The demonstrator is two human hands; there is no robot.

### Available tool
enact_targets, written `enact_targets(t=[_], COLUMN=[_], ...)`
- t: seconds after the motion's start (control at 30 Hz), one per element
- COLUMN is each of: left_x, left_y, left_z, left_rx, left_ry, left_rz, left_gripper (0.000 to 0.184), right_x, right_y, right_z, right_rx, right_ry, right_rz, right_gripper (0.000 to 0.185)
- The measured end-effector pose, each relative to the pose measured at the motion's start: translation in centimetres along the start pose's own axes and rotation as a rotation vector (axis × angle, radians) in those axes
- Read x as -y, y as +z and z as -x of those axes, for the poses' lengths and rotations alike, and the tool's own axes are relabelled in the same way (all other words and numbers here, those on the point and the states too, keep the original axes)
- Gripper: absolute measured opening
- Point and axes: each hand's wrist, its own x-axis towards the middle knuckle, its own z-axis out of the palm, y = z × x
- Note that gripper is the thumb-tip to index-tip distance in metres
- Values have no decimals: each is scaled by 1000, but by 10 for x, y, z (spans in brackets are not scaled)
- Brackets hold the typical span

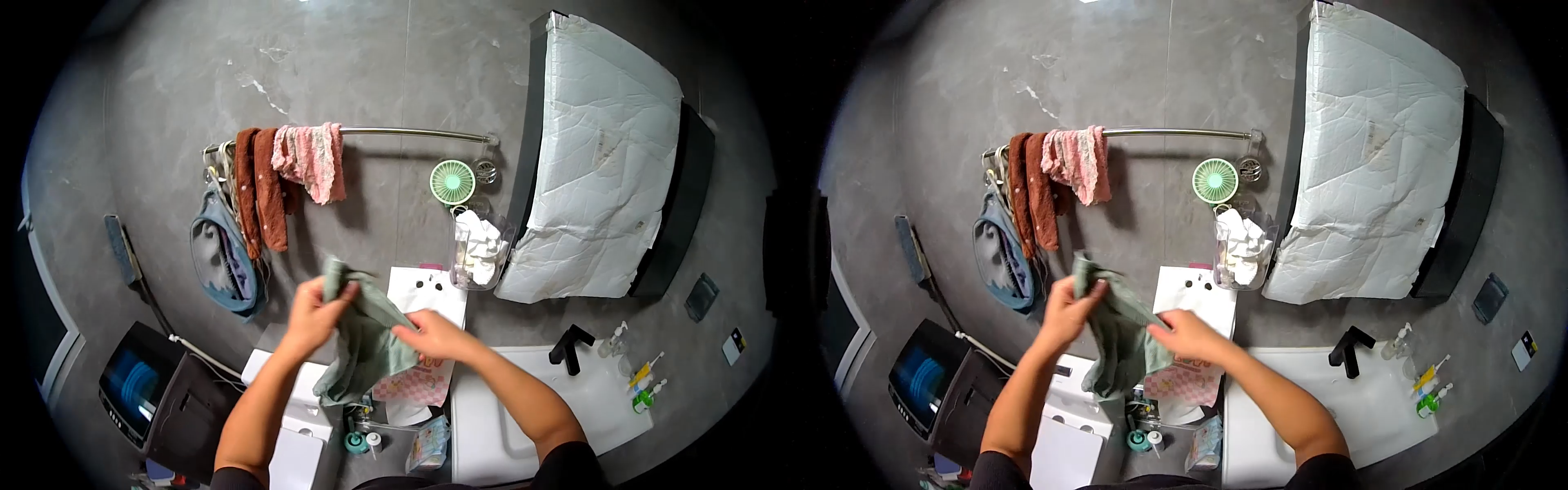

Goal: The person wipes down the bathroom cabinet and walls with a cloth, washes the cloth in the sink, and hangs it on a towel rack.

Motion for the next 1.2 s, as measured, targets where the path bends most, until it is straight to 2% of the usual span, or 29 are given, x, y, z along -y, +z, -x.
enact_targets(t=[0.07,0.13,0.17,0.2,0.27,0.3,0.33,0.37,0.4,0.47,0.5,0.6,0.63,0.7,0.73,0.77,0.8,0.87,0.93,1.0,1.03,1.13,1.17,1.2], left_x=[2,26,30,26,39,30,20,19,20,23,24,24,7,-9,-14,16,-12,-29,-65,-73,-72,-53,-36,-47], left_y=[-27,-54,-66,-72,-92,-95,-98,-102,-106,-117,-120,-128,-123,-120,-120,-124,-113,-100,-81,-72,-68,-59,-60,-58], left_z=[-8,-17,-17,-19,-28,-38,-47,-55,-62,-81,-89,-115,-119,-138,-147,-176,-177,-203,-215,-241,-257,-300,-313,-298], left_rx=[-59,32,114,239,241,233,228,278,379,577,564,642,653,586,553,468,333,227,162,115,66,-136,-177,-161], left_ry=[-9,25,137,-110,-112,-171,-234,-237,-280,-347,-392,-199,-223,-282,-312,-221,-291,-155,-103,22,60,302,538,548], left_rz=[64,-265,-643,-1084,-1099,-961,-824,-635,-592,-502,-477,-599,-608,-430,-341,-131,120,293,419,474,545,11,-221,-397], left_gripper=[18,17,21,27,37,39,42,50,51,52,50,50,46,44,43,34,27,18,15,22,36,52,68,69], right_x=[-7,-16,-17,-15,-3,22,21,20,20,24,27,46,47,50,59,68,77,91,112,131,137,138,132,132], right_y=[-15,-5,-1,-4,-25,-35,-37,-39,-44,-67,-80,-90,-92,-100,-105,-112,-120,-139,-153,-163,-171,-186,-191,-195], right_z=[-13,-20,-23,-25,-30,-26,-32,-36,-40,-44,-40,-36,-39,-47,-49,-55,-62,-86,-108,-128,-142,-174,-185,-191], right_rx=[-118,-177,-202,-203,-214,-223,-271,-165,-60,-44,-121,-178,-190,-213,-294,-337,-379,-495,-502,-560,-579,-701,-757,-812], right_ry=[-217,-146,-106,-120,-158,-20,-92,57,205,212,151,141,75,-66,-161,-248,-333,-566,-631,-686,-710,-752,-732,-712], right_rz=[107,523,731,690,622,233,196,266,333,60,-140,-474,-528,-628,-640,-534,-428,-41,-63,12,30,140,208,278], right_gripper=[29,27,26,26,24,23,25,25,25,26,24,23,24,26,27,28,29,32,38,39,39,29,28,28])
